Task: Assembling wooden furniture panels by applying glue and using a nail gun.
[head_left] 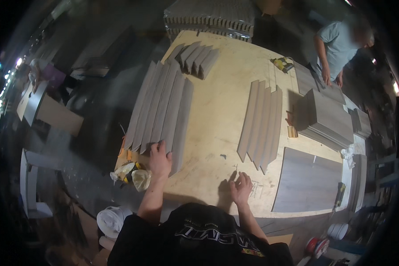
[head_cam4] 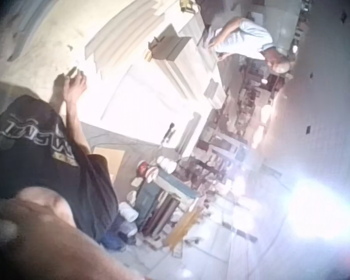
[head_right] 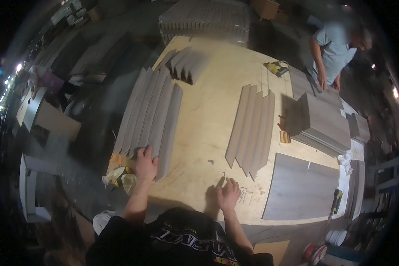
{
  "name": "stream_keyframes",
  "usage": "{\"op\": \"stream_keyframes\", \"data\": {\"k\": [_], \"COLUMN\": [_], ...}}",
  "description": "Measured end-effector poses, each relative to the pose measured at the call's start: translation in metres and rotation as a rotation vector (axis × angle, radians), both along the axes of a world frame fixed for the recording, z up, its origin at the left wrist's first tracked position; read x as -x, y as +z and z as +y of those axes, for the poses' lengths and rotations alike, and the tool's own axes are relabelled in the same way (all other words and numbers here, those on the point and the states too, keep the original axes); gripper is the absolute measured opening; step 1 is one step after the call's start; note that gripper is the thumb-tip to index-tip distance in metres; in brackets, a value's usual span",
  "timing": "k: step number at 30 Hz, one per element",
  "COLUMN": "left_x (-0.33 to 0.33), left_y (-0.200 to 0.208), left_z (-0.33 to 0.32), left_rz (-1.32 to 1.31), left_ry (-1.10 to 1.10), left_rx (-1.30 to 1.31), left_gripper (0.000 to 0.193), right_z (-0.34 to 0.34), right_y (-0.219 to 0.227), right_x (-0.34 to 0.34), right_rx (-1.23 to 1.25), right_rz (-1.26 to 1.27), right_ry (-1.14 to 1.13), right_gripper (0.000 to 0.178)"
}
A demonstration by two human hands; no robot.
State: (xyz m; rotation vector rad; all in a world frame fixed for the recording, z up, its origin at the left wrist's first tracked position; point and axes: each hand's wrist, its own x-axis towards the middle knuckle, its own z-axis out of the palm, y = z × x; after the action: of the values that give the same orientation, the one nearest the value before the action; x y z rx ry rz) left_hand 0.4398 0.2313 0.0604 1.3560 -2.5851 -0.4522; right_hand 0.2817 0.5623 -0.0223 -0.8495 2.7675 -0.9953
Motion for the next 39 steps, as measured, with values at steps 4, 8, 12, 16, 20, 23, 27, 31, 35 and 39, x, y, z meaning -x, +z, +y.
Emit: {"op": "stream_keyframes", "data": {"k": [4, 8, 12, 16, 20, 23, 27, 31, 35, 39], "left_x": [-0.005, -0.003, 0.036, 0.098, 0.158, 0.193, 0.232, 0.238, 0.217, 0.11], "left_y": [0.022, 0.041, 0.029, -0.038, -0.065, -0.077, -0.082, -0.094, -0.073, -0.039], "left_z": [-0.01, 0.0, 0.05, 0.09, 0.107, 0.105, 0.094, 0.091, 0.107, 0.153], "left_rz": [0.033, 0.398, 0.547, 0.605, 0.429, 0.307, 0.125, 0.172, 0.333, 0.658], "left_ry": [0.041, 0.015, 0.111, -0.217, -0.16, -0.2, -0.361, -0.374, -0.435, -0.411], "left_rx": [-0.025, -0.169, -0.726, -0.538, -0.557, -0.728, -0.393, -0.379, -0.57, -0.653], "left_gripper": [0.056, 0.049, 0.047, 0.057, 0.058, 0.058, 0.052, 0.044, 0.034, 0.029], "right_z": [0.007, 0.016, 0.022, 0.025, 0.03, 0.032, 0.033, 0.031, 0.034, 0.032], "right_y": [-0.002, 0.005, 0.008, 0.006, 0.008, 0.009, 0.008, 0.009, -0.005, 0.002], "right_x": [-0.01, -0.014, -0.015, -0.014, -0.012, -0.012, -0.014, -0.008, 0.01, 0.025], "right_rx": [0.032, 0.035, 0.013, -0.029, -0.056, -0.047, -0.061, -0.11, -0.098, 0.024], "right_rz": [0.027, 0.036, 0.041, 0.051, 0.043, 0.025, 0.014, 0.047, 0.148, -0.017], "right_ry": [-0.028, -0.011, 0.006, -0.01, 0.005, 0.033, 0.051, 0.09, 0.153, 0.145], "right_gripper": [0.06, 0.057, 0.056, 0.052, 0.052, 0.05, 0.048, 0.048, 0.048, 0.043]}}
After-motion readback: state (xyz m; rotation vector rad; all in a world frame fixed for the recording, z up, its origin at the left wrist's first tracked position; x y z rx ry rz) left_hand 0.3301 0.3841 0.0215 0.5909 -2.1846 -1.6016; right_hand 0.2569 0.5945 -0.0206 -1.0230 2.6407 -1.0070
